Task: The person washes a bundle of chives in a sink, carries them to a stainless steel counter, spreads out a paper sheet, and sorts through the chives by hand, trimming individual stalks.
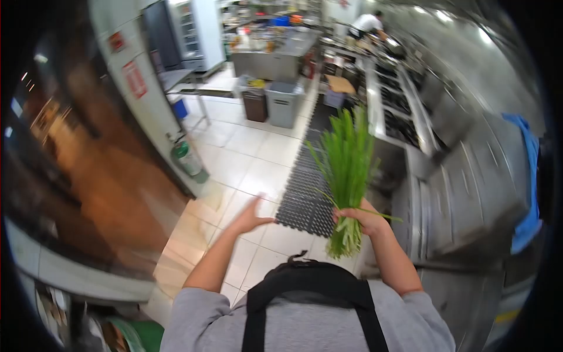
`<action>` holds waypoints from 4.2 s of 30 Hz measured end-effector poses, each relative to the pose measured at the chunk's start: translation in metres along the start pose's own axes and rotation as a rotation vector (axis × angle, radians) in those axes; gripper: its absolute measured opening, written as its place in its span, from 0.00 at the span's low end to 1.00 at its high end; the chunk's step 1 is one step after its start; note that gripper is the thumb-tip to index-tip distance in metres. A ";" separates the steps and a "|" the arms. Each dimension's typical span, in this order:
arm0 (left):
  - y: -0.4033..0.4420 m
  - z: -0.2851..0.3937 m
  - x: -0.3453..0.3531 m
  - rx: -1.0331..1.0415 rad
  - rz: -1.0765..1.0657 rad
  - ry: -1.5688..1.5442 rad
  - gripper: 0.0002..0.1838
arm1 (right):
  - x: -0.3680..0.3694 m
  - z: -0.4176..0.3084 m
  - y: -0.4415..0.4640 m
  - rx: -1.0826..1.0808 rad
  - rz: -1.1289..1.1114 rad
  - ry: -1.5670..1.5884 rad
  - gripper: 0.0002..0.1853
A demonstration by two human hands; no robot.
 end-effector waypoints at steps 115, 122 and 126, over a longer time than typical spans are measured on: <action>-0.106 0.293 0.344 -0.371 -1.120 -1.075 0.17 | 0.143 -0.004 -0.318 0.032 1.877 -1.175 0.06; -0.119 0.309 0.328 -0.384 -1.011 -1.248 0.11 | 0.127 -0.005 -0.339 -0.073 1.729 -0.981 0.09; -0.125 0.303 0.304 -0.397 -0.835 -1.422 0.10 | 0.118 -0.001 -0.342 -0.098 1.553 -0.947 0.09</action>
Point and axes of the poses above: each hand's wrist, its own y-axis towards the middle knuckle, its own x-axis out of the palm, z = x × y, the point moved 9 cm from there along y, towards the middle knuckle, and after that the axes turned 11 degrees about -y, right-handed, at the moved point
